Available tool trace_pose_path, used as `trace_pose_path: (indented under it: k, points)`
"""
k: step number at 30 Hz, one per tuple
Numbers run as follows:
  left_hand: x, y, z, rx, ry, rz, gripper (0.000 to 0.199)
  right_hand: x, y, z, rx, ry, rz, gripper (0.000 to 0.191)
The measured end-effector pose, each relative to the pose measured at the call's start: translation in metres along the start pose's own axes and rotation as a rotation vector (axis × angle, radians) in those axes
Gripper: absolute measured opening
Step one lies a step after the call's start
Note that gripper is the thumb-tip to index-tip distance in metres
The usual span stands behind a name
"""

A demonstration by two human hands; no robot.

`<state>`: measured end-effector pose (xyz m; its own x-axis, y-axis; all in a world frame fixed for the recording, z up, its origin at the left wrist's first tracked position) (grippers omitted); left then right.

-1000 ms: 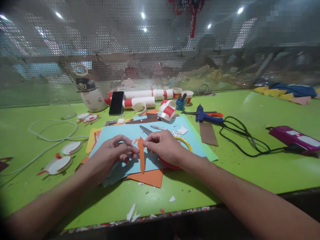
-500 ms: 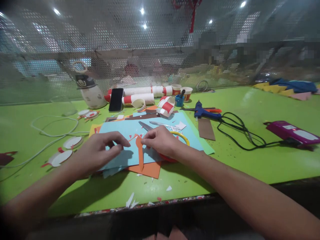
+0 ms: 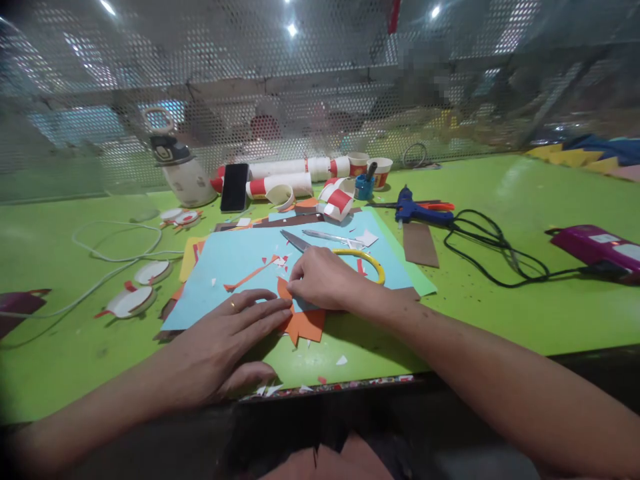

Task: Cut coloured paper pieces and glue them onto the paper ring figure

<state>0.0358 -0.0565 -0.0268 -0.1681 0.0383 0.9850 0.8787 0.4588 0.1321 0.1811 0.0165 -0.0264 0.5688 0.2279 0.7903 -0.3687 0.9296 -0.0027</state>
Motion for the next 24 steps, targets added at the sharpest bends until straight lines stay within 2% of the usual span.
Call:
trace_pose_path:
  k: [4,9,11,13,17,24]
  points:
    - [-0.004,-0.001,-0.002,-0.019,0.035,-0.011,0.056,0.008,-0.003,0.001,0.027,-0.137,-0.024,0.019]
    - [-0.006,-0.002,-0.003,-0.05,0.069,-0.048,0.055,0.048,-0.003,-0.001,0.011,-0.202,-0.231,0.021]
    - [-0.007,-0.003,-0.002,-0.055,0.085,-0.056,0.054,0.058,0.0,-0.006,-0.006,-0.197,-0.273,0.02]
    - [-0.008,-0.003,-0.002,-0.057,0.094,-0.062,0.053,0.06,0.002,-0.01,0.003,-0.183,-0.253,0.018]
    - [-0.009,-0.005,-0.003,-0.058,0.087,-0.069,0.05,0.049,0.005,-0.013,0.04,-0.197,-0.163,0.019]
    - [-0.009,-0.004,-0.002,-0.055,0.025,-0.091,0.047,0.053,0.006,-0.018,0.025,-0.163,-0.185,0.022]
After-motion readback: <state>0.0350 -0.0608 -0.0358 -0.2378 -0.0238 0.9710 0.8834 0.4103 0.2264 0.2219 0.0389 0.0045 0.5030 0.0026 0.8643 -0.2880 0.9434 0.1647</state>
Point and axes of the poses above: each hand's wrist, its own y-axis towards the middle knuckle, its own x-axis out of the back of the hand, z = x × y, the point moved 5 cm from there along y, towards the middle knuckle, and after that the axes turned 1 degree about x, right-handed, at the moved point
